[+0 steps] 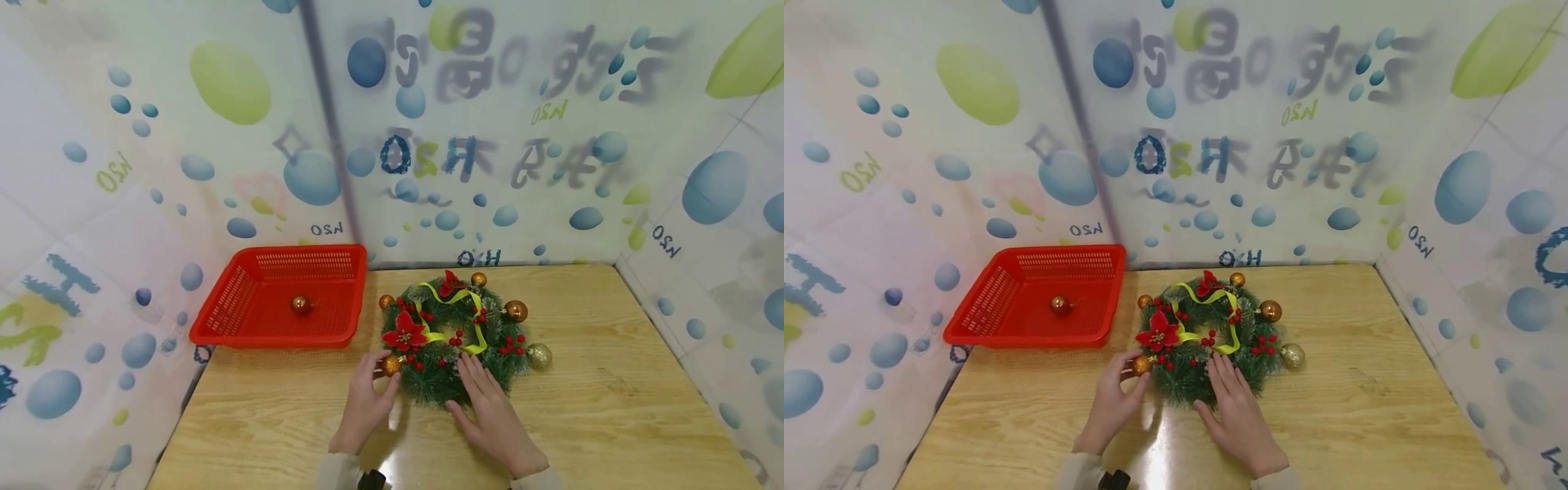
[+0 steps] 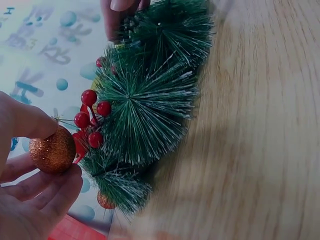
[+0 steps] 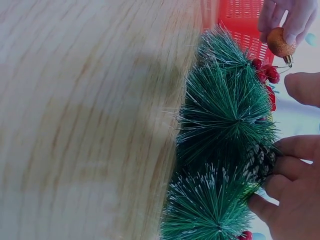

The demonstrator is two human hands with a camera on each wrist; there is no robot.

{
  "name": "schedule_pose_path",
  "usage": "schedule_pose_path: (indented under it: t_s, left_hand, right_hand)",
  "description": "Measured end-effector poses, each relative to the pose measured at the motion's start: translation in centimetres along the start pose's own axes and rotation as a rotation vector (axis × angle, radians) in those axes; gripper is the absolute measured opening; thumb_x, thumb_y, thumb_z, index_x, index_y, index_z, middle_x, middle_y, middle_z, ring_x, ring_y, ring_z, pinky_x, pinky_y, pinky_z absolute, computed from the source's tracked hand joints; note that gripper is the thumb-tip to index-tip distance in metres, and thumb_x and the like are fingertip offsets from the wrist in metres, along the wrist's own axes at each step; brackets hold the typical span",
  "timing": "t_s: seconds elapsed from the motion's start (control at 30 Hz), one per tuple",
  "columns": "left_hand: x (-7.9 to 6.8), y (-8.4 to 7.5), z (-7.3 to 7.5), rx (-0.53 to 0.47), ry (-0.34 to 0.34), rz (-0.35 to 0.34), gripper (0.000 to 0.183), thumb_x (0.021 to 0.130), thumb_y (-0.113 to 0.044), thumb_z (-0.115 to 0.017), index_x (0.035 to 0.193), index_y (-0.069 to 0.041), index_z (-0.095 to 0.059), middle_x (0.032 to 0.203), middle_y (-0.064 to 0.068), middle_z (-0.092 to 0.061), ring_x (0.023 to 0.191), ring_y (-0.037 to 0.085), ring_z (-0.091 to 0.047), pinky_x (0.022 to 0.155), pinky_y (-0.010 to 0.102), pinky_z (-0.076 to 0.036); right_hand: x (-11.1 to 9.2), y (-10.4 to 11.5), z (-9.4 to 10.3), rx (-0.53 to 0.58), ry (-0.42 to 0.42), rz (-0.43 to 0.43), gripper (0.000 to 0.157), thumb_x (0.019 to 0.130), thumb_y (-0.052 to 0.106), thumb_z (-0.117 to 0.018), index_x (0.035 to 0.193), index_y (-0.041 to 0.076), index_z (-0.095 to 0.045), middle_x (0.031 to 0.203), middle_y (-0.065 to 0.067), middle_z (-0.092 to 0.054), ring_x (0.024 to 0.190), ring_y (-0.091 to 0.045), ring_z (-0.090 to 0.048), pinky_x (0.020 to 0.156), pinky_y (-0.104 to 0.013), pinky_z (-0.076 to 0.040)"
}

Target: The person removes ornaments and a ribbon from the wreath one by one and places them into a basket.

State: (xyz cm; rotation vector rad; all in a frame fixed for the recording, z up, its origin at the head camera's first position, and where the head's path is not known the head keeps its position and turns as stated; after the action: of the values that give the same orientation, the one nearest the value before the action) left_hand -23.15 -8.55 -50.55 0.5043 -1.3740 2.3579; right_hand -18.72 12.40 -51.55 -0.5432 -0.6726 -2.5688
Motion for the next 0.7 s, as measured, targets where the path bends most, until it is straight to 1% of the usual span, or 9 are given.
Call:
schedule_pose_path:
  t_s: [0.1, 0.2, 0.4, 0.47, 0.6, 0.7]
  left_hand:
    - [-0.1, 0.0, 0.2, -0.002, -0.013, 0.006, 0.044, 0.082, 0.007, -0.075, 0.123, 0.007, -0.060, 0.110, 0.014, -0.065, 0.094, 0.025, -0.068, 0.083, 0.032, -0.062]
    - [-0.3, -0.1, 0.2, -0.013, -0.010, 0.006, 0.044, 0.081, 0.009, -0.075, 0.123, 0.007, -0.061, 0.112, 0.013, -0.065, 0.095, 0.025, -0.068, 0.084, 0.033, -0.062]
    - [-0.5, -0.6, -0.5, -0.015, 0.025, -0.021, 0.044, 0.082, 0.008, -0.075, 0.123, 0.005, -0.061, 0.113, 0.013, -0.065, 0.096, 0.024, -0.068, 0.083, 0.033, -0.062]
    - [-0.6, -0.7, -0.7, -0.011, 0.030, -0.019, 0.043, 0.083, 0.007, -0.075, 0.124, 0.004, -0.061, 0.112, 0.012, -0.064, 0.097, 0.023, -0.068, 0.083, 0.032, -0.062]
    - [-0.4, -0.8, -0.8, -0.008, 0.028, -0.015, 0.042, 0.084, 0.006, -0.075, 0.124, 0.004, -0.061, 0.111, 0.011, -0.064, 0.096, 0.023, -0.068, 0.084, 0.032, -0.062]
    - [-0.1, -0.8, -0.7, -0.017, 0.026, -0.010, 0.043, 0.085, 0.006, -0.074, 0.125, 0.004, -0.060, 0.115, 0.012, -0.065, 0.097, 0.024, -0.068, 0.085, 0.034, -0.062]
  right_hand:
    - [0.1, 0.1, 0.0, -0.007, -0.008, 0.005, 0.073, 0.090, 0.030, -0.077, 0.145, -0.009, -0.048, 0.154, -0.025, -0.045, 0.140, -0.043, -0.046, 0.109, -0.060, -0.044]
    - [0.1, 0.1, 0.1, -0.009, -0.017, 0.008, 0.073, 0.089, 0.030, -0.077, 0.145, -0.009, -0.048, 0.153, -0.025, -0.046, 0.139, -0.044, -0.047, 0.107, -0.061, -0.045]
    - [0.1, 0.0, 0.1, 0.014, -0.022, 0.014, 0.074, 0.089, 0.028, -0.078, 0.145, -0.009, -0.047, 0.153, -0.026, -0.045, 0.140, -0.044, -0.046, 0.108, -0.061, -0.045]
    - [0.1, 0.0, 0.1, 0.021, -0.021, 0.015, 0.074, 0.089, 0.027, -0.078, 0.146, -0.009, -0.047, 0.153, -0.026, -0.045, 0.141, -0.043, -0.045, 0.108, -0.061, -0.044]
    - [0.0, 0.1, 0.2, 0.022, -0.025, 0.017, 0.075, 0.088, 0.027, -0.078, 0.145, -0.010, -0.047, 0.153, -0.026, -0.045, 0.140, -0.044, -0.046, 0.108, -0.061, -0.044]
    - [-0.1, 0.1, 0.3, 0.014, -0.032, 0.020, 0.073, 0.089, 0.027, -0.077, 0.145, -0.010, -0.048, 0.152, -0.027, -0.046, 0.139, -0.044, -0.047, 0.107, -0.061, -0.045]
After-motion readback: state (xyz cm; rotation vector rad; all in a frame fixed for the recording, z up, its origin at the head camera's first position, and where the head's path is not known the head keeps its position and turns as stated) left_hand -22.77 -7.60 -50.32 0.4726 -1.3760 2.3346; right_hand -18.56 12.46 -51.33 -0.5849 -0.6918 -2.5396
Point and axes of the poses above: each hand's wrist, its own x-axis towards the middle knuckle, its own z-axis out of the back of the hand, y = z × x, the point moved 8 cm from there along x, towards the middle knuckle
